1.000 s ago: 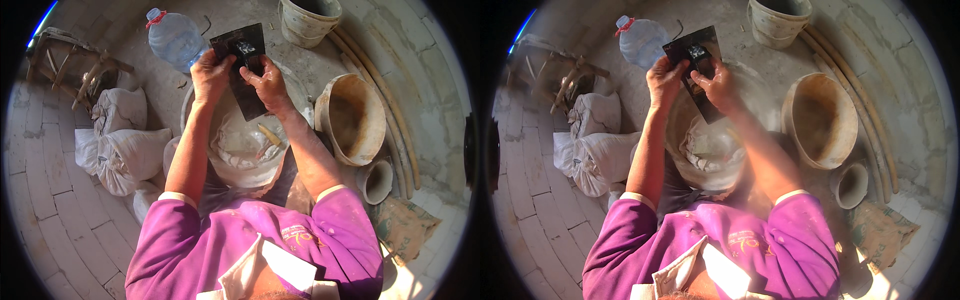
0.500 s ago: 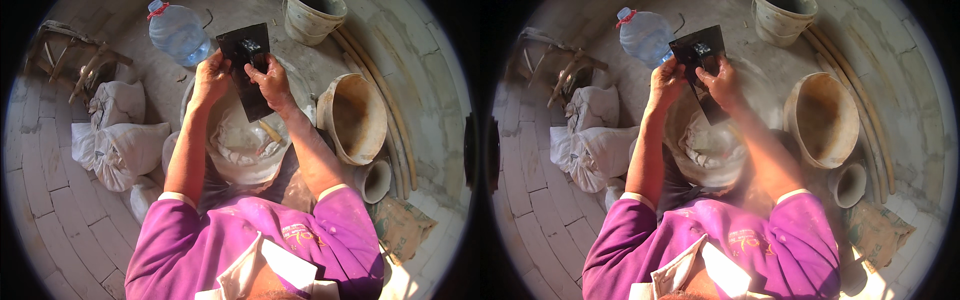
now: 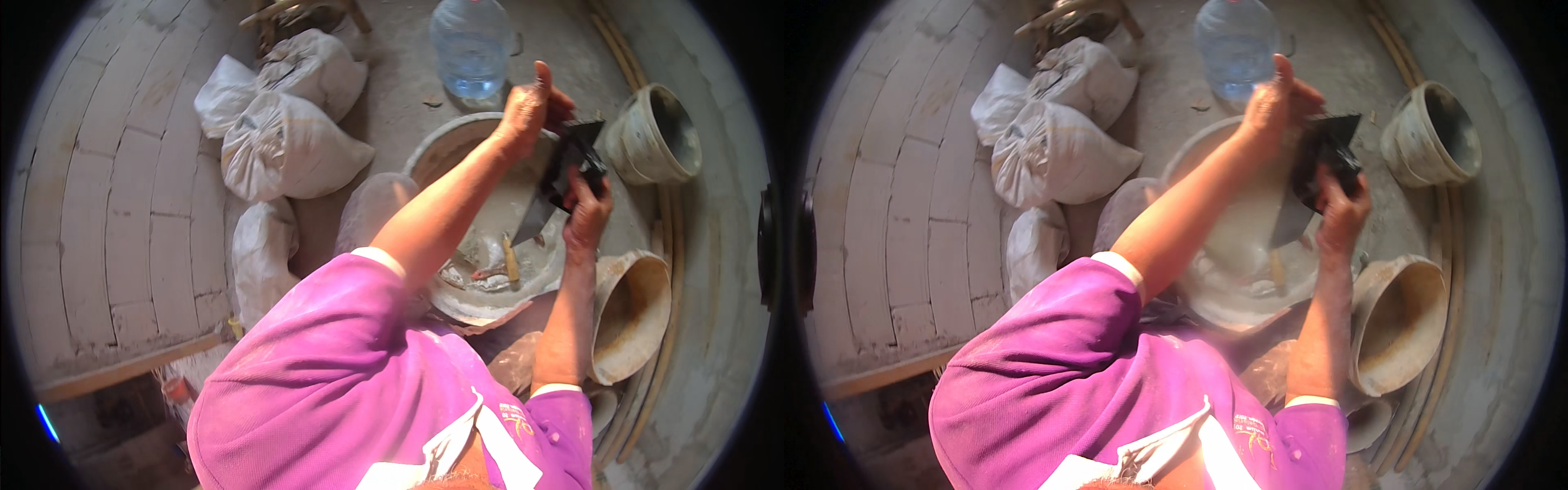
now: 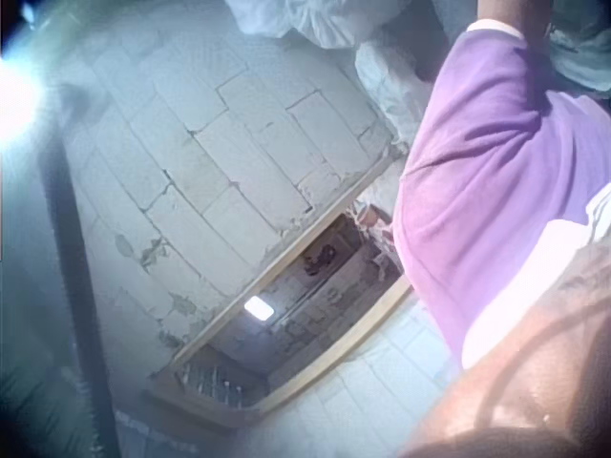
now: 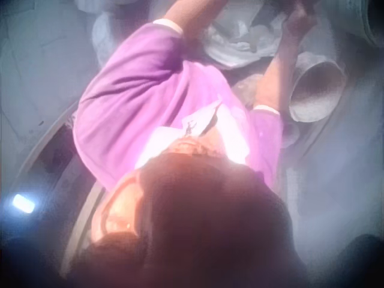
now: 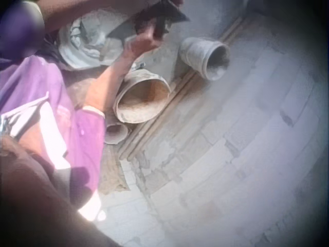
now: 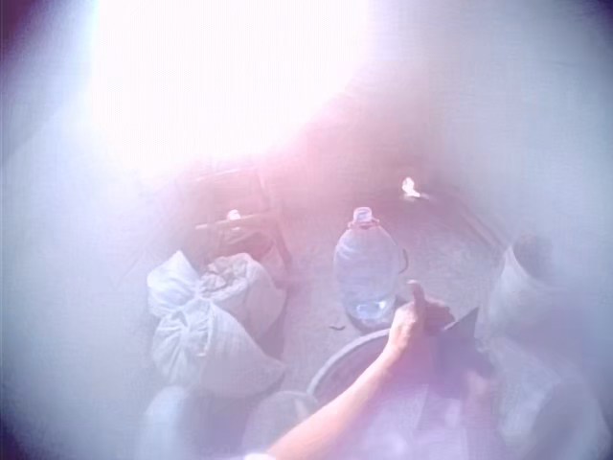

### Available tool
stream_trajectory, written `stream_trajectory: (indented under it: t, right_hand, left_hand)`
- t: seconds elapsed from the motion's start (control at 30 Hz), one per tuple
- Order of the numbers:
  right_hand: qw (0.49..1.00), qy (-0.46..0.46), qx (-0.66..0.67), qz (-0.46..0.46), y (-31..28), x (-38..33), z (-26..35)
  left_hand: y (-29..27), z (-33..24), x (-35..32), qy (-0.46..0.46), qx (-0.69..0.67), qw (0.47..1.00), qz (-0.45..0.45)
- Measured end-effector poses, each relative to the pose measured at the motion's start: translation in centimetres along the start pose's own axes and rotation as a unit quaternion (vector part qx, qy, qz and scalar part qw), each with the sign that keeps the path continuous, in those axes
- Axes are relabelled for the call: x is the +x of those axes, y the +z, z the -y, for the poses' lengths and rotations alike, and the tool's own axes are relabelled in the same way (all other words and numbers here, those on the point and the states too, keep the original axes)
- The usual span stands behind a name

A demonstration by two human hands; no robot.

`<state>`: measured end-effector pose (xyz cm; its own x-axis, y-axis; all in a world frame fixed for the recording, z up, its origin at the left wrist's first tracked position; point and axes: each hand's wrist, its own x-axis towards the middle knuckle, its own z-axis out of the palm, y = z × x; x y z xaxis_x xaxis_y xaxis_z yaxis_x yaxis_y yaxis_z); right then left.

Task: The person cleans a metal trowel by scraping it against a bucket and rinsing it in water. They then pour water into a small bucket and use a cloth to wipe the inside of the bucket repeatedly.

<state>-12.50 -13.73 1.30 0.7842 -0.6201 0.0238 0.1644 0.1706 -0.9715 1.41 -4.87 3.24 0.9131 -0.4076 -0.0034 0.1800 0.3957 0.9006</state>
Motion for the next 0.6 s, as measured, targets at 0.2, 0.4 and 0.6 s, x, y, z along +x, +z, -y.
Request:
stream_trajectory:
  t: [0.2,0.4,0.6]
  right_hand:
    - [0.983,0.096,0.157,0.011,-3.9,1.0,-0.6]
    - [0.964,0.071,0.257,-0.020,-8.4,1.8,4.1]
    - [0.957,-0.068,0.276,-0.063,-8.7,4.3,4.9]
  left_hand:
    - [1.3,6.7,-9.3,-0.061,-0.066,0.965,0.246]
    - [-1.6,11.5,-12.5,-0.038,0.278,0.936,0.214]
    - [-9.9,10.8,-9.7,-0.218,0.171,0.958,-0.071]
